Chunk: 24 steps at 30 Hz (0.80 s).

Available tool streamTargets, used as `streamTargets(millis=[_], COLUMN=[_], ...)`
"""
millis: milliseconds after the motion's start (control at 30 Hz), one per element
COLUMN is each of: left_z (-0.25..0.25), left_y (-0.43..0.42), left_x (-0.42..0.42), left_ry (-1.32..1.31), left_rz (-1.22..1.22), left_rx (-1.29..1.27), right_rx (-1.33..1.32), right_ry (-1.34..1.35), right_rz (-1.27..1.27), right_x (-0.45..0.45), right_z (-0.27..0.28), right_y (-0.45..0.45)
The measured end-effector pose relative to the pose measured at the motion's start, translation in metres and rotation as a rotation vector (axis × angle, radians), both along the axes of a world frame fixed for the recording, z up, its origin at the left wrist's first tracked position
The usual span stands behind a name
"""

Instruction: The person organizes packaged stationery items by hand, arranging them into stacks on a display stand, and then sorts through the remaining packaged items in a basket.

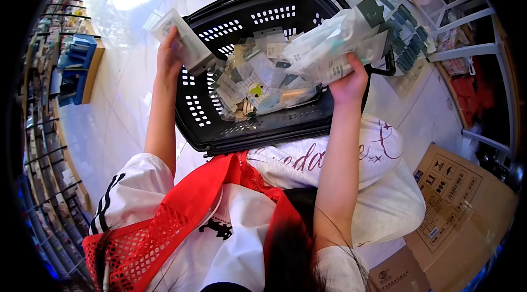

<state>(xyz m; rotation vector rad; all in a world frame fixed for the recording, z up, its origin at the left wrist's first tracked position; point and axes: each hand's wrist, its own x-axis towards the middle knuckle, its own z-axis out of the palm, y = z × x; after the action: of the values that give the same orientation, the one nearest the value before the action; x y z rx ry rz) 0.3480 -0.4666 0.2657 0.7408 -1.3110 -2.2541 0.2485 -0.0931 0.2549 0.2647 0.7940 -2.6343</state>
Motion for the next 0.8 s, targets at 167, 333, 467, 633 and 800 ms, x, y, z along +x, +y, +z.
streamTargets(millis=[167, 333, 467, 633, 800], left_z=[-0.002, -0.077, -0.192, -0.185, -0.223], left_y=[0.018, 0.033, 0.003, 0.037, -0.003], left_x=[-0.010, -0.020, 0.001, 0.010, 0.013], left_ry=[-0.109, -0.611, -0.987, -0.938, -1.370], left_rz=[-0.231, -0.773, -0.414, -0.232, -0.511], left_rx=[-0.064, -0.660, -1.263, -1.324, -1.191], right_rx=[-0.011, -0.033, -0.008, -0.025, -0.041], right_ry=[-0.015, -0.007, -0.012, -0.043, -0.045], right_rz=[-0.002, 0.034, 0.011, 0.007, -0.003], right_x=[0.000, -0.001, 0.001, 0.000, 0.000], right_z=[0.002, -0.003, -0.002, -0.003, -0.002], right_y=[-0.002, 0.001, 0.003, 0.004, 0.000])
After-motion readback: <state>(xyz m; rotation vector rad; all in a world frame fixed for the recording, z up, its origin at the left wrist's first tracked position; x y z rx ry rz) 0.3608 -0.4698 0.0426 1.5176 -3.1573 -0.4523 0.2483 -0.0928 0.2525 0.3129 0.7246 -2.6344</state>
